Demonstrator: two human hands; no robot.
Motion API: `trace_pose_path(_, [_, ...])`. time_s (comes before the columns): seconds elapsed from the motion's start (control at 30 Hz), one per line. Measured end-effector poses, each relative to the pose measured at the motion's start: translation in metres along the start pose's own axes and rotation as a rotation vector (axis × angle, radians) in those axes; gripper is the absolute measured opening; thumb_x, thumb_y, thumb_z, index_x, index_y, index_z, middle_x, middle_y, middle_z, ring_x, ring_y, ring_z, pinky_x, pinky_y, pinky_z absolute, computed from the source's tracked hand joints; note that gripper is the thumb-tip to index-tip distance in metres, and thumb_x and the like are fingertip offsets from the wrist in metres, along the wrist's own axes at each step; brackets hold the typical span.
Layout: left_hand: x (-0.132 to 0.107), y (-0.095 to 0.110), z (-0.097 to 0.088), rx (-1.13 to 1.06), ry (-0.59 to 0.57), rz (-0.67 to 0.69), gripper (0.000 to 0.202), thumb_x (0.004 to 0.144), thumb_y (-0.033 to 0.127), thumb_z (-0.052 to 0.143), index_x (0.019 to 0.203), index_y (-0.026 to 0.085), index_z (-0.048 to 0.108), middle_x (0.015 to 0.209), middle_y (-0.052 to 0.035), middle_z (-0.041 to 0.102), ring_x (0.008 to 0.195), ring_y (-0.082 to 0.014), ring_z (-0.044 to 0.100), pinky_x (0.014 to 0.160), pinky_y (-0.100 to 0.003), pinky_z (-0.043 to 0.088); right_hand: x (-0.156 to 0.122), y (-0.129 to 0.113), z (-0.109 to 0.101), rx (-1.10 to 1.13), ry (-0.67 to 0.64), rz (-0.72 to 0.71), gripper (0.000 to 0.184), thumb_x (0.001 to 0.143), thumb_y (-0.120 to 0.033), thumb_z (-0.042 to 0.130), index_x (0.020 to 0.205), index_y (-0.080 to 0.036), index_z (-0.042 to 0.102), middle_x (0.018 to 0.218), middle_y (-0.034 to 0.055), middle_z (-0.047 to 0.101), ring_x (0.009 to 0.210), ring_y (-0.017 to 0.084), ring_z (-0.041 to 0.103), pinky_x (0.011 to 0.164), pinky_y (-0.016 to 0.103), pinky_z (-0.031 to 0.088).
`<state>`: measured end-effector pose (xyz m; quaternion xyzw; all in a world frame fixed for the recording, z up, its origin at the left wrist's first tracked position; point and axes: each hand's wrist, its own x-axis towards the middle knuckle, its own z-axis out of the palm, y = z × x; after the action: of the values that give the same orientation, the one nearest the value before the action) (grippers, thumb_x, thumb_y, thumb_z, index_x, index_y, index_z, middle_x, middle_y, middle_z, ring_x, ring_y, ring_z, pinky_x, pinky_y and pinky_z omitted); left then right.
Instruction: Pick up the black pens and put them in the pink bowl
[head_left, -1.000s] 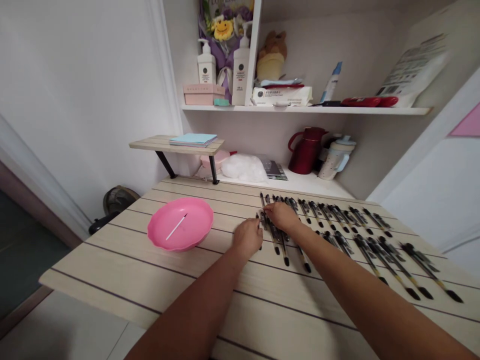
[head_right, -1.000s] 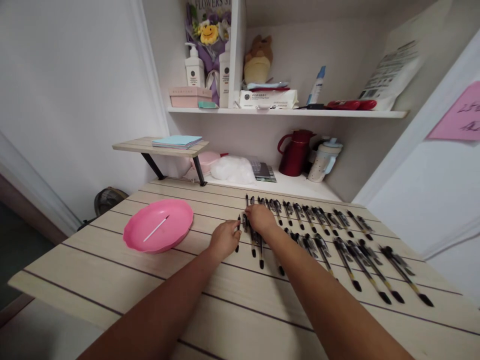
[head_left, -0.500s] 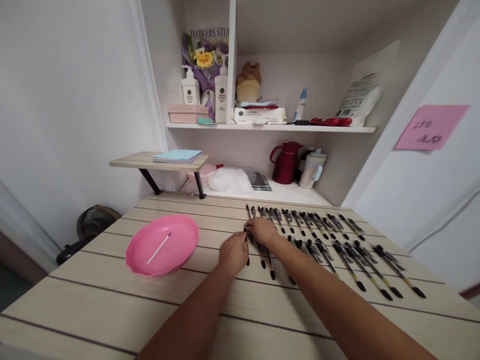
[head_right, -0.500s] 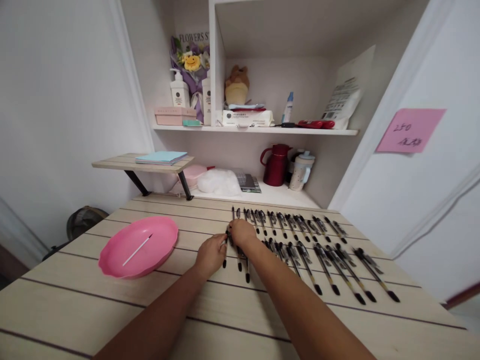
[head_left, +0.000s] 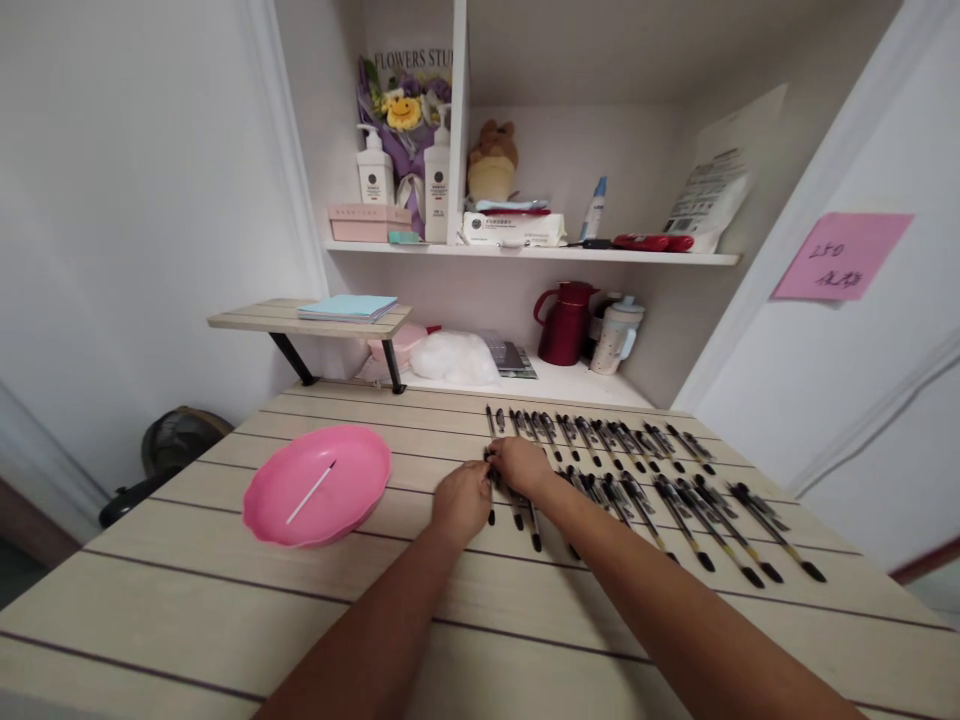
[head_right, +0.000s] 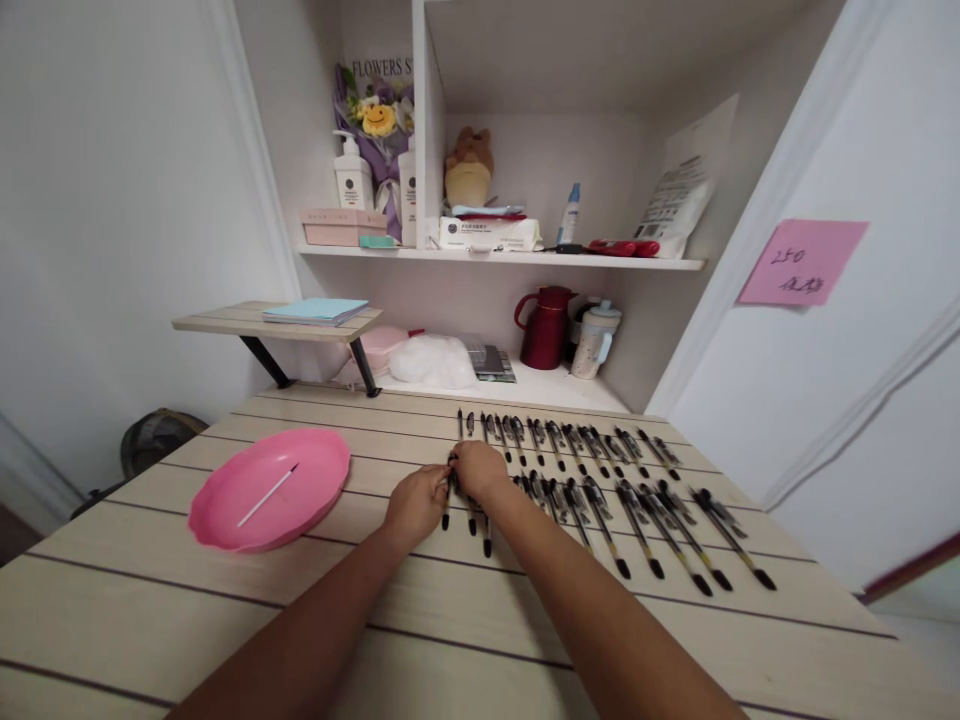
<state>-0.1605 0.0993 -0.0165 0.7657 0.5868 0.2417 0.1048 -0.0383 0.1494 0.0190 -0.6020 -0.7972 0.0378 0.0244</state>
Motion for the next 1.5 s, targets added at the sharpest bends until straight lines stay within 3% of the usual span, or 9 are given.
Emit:
trace_pose_path(0.67, [-0.003,0.005,-0.004,-0.011,-0.045,-0.048,0.030,0.081,0.017,0.039,0.100,0.024,0.061,0.105,-0.0035,0.062,0.099,-0.0158,0.055,0.086,-0.026,0.040,-0.013,-0.002,-0.004,-0.028,-0.020,-0.008,0.028,0.084,-0.031,0.041,0.092,-0.021,0.065,0.096,0.0091,0.067,0.092,0.019,0.059,0.073,0.026,0.040])
trace_pose_path(0.93, [-0.002,-0.001,0.000,-0.040,0.023,-0.014,0.031,0.079,0.015,0.042,0.103,0.023,0.061,0.106,-0.0041,0.061,0.099,-0.0161,0.055,0.087,-0.026,0.040,-0.022,-0.004,-0.014,-0.020,0.028,0.016,0.032,0.087,-0.031,0.034,0.088,-0.019,0.065,0.090,0.0101,0.067,0.086,0.019,0.060,0.069,0.025,0.037])
trace_pose_path(1.1, [-0.001,-0.006,0.000,-0.147,0.093,-0.028,0.031,0.077,0.015,0.047,0.104,0.019,0.061,0.102,-0.0054,0.062,0.097,-0.0157,0.055,0.088,-0.026,0.039,-0.060,0.007,-0.023,0.019,0.076,0.011,0.034,0.088,-0.032,0.033,0.082,-0.019,0.064,0.084,0.0088,0.067,0.081,0.017,0.059,0.065,0.023,0.034])
trace_pose_path(1.3, [-0.002,-0.005,-0.010,-0.202,0.139,-0.039,0.027,0.076,0.012,0.047,0.097,0.017,0.063,0.097,-0.0049,0.064,0.093,-0.0140,0.056,0.086,-0.027,0.040,-0.136,0.041,-0.009,0.180,0.110,-0.014,0.028,0.085,-0.030,0.036,0.073,-0.021,0.060,0.072,0.0041,0.065,0.066,0.016,0.057,0.057,0.024,0.030])
trace_pose_path(1.5, [-0.015,0.034,-0.017,-0.299,0.158,0.094,0.025,0.077,0.014,0.045,0.093,0.018,0.064,0.093,-0.0043,0.063,0.089,-0.0149,0.056,0.082,-0.027,0.042,-0.191,0.091,0.007,0.280,0.131,0.061,0.029,0.084,-0.031,0.034,0.071,-0.021,0.058,0.069,0.0033,0.064,0.062,0.016,0.056,0.055,0.023,0.031])
